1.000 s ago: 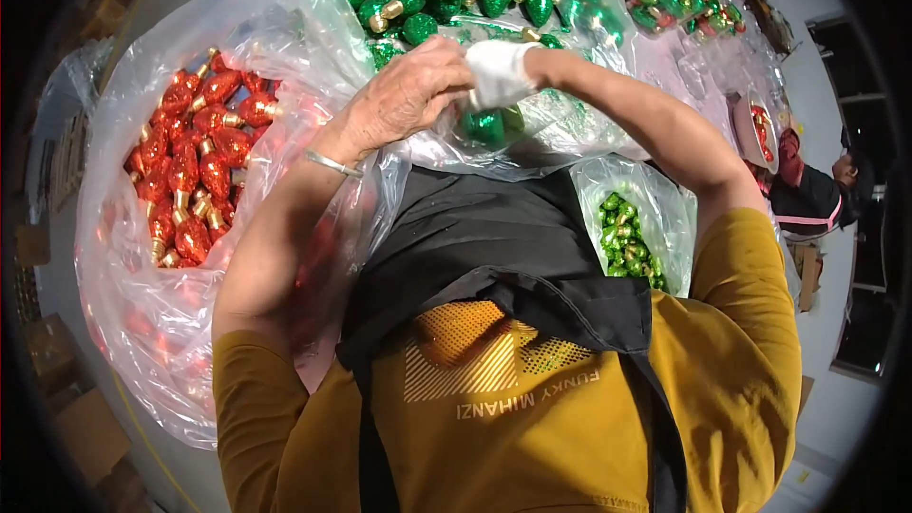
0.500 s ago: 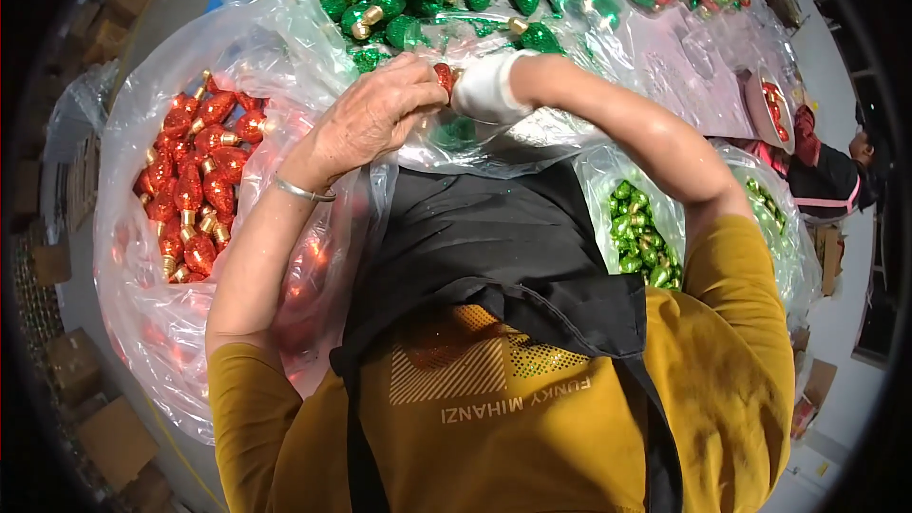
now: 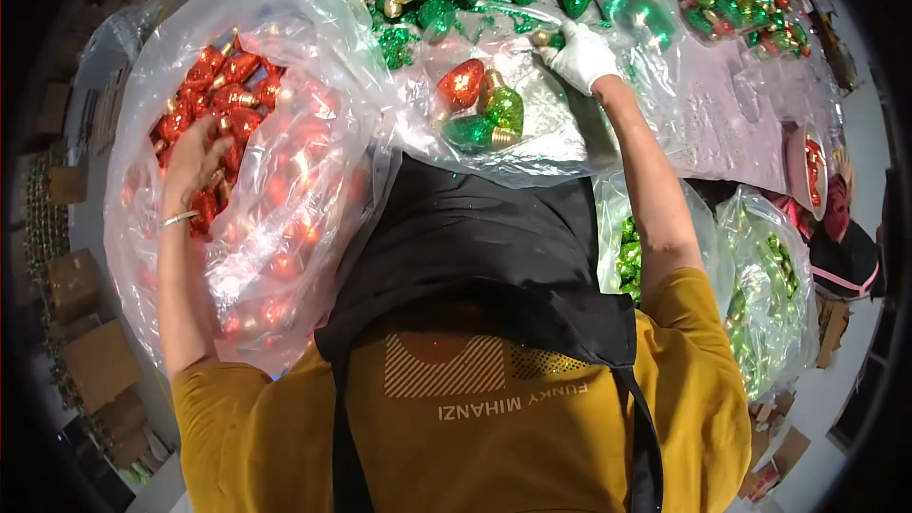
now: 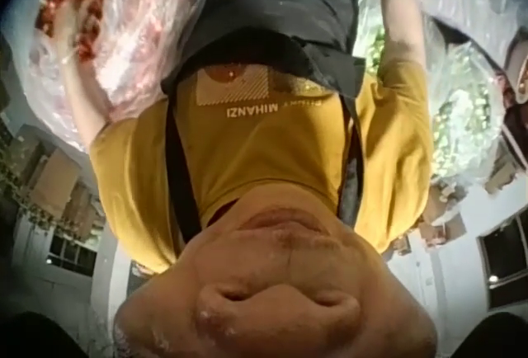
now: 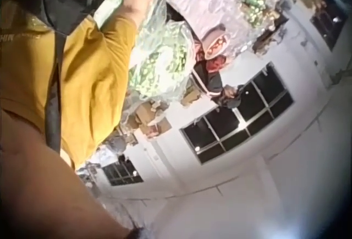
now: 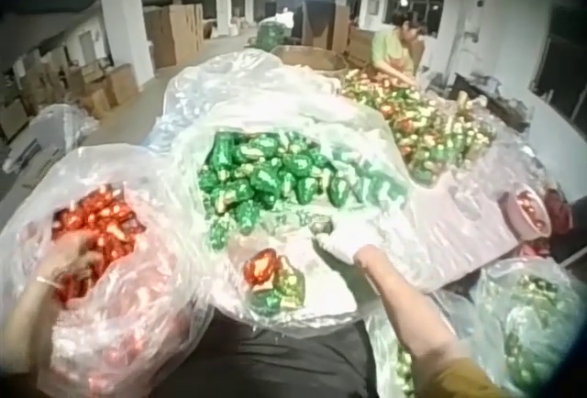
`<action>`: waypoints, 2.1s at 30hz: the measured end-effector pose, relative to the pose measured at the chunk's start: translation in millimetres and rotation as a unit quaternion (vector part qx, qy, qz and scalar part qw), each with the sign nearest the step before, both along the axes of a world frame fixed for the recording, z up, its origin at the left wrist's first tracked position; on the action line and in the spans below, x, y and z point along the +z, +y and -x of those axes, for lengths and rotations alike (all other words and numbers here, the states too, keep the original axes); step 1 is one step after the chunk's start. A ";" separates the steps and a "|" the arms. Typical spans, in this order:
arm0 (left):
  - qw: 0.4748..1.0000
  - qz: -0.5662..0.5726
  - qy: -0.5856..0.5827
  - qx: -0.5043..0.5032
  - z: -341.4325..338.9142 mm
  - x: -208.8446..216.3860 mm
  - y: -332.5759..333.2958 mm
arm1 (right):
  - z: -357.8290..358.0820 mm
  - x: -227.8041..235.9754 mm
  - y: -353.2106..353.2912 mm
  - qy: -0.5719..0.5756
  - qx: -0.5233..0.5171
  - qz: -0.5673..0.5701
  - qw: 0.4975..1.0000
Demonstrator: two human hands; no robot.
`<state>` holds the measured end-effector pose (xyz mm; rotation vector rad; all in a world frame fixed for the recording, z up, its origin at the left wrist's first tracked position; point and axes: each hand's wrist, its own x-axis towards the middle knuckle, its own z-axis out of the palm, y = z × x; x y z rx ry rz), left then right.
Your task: Sorting red and green ornaments into separate plastic bags.
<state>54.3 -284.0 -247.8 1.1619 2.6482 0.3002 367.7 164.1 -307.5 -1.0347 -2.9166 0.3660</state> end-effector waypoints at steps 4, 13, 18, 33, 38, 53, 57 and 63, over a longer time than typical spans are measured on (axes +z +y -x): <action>0.992 0.100 -0.014 -0.078 0.6 -70.5 -55.0 | -12.7 11.2 -22.1 -0.063 -0.017 0.079 0.995; 0.922 0.087 0.075 -0.370 -18.3 -40.0 -59.1 | -107.1 94.9 -43.7 0.214 0.089 0.354 0.906; 0.915 0.278 -0.047 -0.287 -8.9 -39.2 -35.3 | -76.6 121.7 -86.5 0.000 0.267 0.130 0.955; 0.903 0.138 -0.306 -0.269 -27.4 -20.0 -18.9 | -43.1 99.1 -183.1 0.076 0.007 0.042 0.996; 0.925 0.144 -0.104 -0.337 -15.2 -27.8 -35.6 | -51.3 106.9 -181.6 0.045 0.038 0.066 0.996; 0.884 -0.304 0.026 -0.354 -152.3 88.3 160.7 | -66.7 101.8 -157.7 0.134 0.087 0.176 0.971; 0.866 -0.281 0.100 -0.402 -173.1 45.5 211.5 | -69.4 100.9 -156.7 0.137 0.032 0.198 0.970; 0.905 -0.035 0.085 -0.416 -177.3 61.2 243.3 | -73.8 88.4 -153.8 0.196 0.024 0.164 0.966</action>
